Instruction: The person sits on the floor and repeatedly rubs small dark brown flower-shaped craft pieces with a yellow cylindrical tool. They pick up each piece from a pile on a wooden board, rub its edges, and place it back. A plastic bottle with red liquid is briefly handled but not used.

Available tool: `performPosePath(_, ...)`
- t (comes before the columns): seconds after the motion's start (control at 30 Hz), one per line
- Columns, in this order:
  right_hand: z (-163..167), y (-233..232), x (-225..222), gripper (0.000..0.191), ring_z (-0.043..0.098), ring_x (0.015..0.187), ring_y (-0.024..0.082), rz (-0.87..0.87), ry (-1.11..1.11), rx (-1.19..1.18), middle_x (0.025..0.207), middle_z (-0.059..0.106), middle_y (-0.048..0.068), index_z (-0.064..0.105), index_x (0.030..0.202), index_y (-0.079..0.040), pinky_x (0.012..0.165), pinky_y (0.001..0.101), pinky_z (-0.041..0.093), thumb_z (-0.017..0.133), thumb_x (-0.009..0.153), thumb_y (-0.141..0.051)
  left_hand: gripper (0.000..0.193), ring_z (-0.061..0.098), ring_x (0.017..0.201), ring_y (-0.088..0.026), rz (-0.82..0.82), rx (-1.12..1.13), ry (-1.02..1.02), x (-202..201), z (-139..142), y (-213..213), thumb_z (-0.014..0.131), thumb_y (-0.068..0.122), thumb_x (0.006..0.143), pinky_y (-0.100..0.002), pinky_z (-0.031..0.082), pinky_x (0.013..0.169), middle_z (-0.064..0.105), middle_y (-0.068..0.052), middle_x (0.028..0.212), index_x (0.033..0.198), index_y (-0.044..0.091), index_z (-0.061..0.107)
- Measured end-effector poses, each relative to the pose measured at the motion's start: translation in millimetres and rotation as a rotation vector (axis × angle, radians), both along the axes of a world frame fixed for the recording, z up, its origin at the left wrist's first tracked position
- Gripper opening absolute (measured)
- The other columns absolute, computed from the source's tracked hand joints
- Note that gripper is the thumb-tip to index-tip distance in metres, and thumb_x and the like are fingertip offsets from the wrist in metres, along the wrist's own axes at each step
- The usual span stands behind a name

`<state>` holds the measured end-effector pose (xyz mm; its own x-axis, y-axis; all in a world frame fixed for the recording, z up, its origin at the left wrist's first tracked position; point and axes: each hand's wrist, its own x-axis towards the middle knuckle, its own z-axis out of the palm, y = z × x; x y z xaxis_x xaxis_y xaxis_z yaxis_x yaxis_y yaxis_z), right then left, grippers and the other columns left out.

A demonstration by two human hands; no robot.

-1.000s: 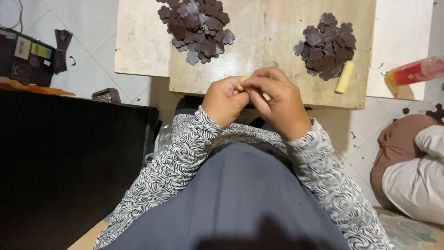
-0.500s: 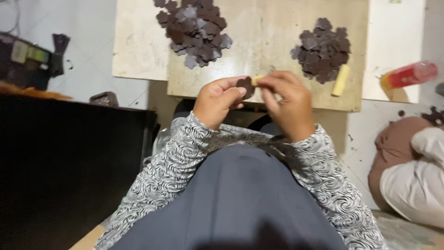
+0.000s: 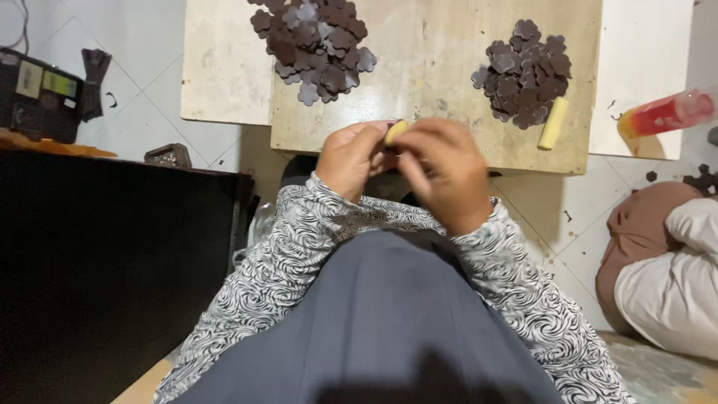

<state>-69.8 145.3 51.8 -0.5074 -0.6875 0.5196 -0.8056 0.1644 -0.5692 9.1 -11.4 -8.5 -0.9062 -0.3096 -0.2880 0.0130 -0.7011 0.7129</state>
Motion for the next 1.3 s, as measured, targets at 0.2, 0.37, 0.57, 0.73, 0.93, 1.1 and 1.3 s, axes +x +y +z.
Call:
performPosePath(0.2, -6, -2, 2, 0.022, 0.069, 0.103, 0.029, 0.024, 0.055, 0.111, 0.110, 0.069, 0.011, 0.075, 0.105, -0.005, 0.090, 0.0389, 0.057, 0.080, 0.083, -0.002, 0.034, 0.067, 0.074, -0.011, 0.103, 0.034, -0.056, 1, 2, -3, 0.053, 0.017, 0.104, -0.027, 0.061, 0.074, 0.073, -0.009, 0.095, 0.122, -0.009, 0.065)
performPosePath(0.37, -4, 7, 0, 0.020, 0.070, 0.102, 0.024, -0.039, -0.017, -0.051, 0.115, 0.068, 0.014, 0.074, 0.111, -0.002, 0.087, 0.0336, 0.061, 0.076, 0.091, 0.002, 0.034, 0.074, 0.082, -0.016, 0.079, 0.061, -0.070, 2, 9, -5, 0.053, 0.020, 0.102, -0.031, 0.063, 0.080, 0.074, -0.012, 0.100, 0.122, -0.007, 0.063)
performPosePath(0.57, -9, 2, -12, 0.015, 0.070, 0.096, 0.019, -0.106, -0.233, -0.085, 0.115, 0.070, 0.013, 0.075, 0.107, -0.001, 0.081, 0.0301, 0.061, 0.074, 0.093, 0.005, 0.032, 0.071, 0.087, -0.014, 0.010, -0.025, -0.036, 3, 4, 0, 0.054, 0.023, 0.107, -0.030, 0.063, 0.082, 0.074, -0.009, 0.106, 0.124, -0.003, 0.065)
performPosePath(0.73, -11, 8, -18, 0.018, 0.068, 0.115, 0.015, 0.116, -0.845, -0.320, 0.133, 0.063, 0.009, 0.069, 0.114, -0.002, 0.100, 0.0277, 0.059, 0.068, 0.097, 0.003, 0.028, 0.070, 0.099, -0.007, 0.040, -0.395, 0.025, 6, -3, 8, 0.051, 0.023, 0.110, -0.023, 0.058, 0.079, 0.072, -0.003, 0.115, 0.126, 0.004, 0.064)
performPosePath(0.93, -8, 6, 0, 0.017, 0.072, 0.100, 0.015, -0.058, -0.491, -0.040, 0.116, 0.069, 0.012, 0.072, 0.105, -0.003, 0.084, 0.0272, 0.062, 0.072, 0.089, 0.003, 0.031, 0.063, 0.091, -0.009, -0.019, -0.263, 0.131, -1, -2, 12, 0.053, 0.024, 0.113, -0.023, 0.057, 0.079, 0.069, -0.006, 0.113, 0.132, 0.001, 0.061)
performPosePath(1.1, -1, 7, 0, 0.021, 0.068, 0.107, 0.028, 0.039, -0.014, 0.010, 0.113, 0.071, 0.012, 0.071, 0.105, -0.003, 0.095, 0.0382, 0.056, 0.079, 0.085, 0.000, 0.046, 0.070, 0.109, -0.017, -0.024, 0.105, 0.072, 0, 11, 8, 0.049, 0.012, 0.104, -0.031, 0.059, 0.093, 0.064, -0.012, 0.133, 0.148, 0.003, 0.039)
performPosePath(1.3, 2, 11, -6, 0.024, 0.070, 0.110, 0.027, 0.074, -0.196, -0.019, 0.119, 0.073, 0.010, 0.072, 0.107, -0.006, 0.095, 0.0366, 0.057, 0.072, 0.086, 0.005, 0.055, 0.067, 0.114, -0.022, -0.055, 0.091, 0.175, 0, 14, 6, 0.044, -0.001, 0.102, -0.035, 0.054, 0.100, 0.060, -0.023, 0.141, 0.155, -0.004, 0.033)
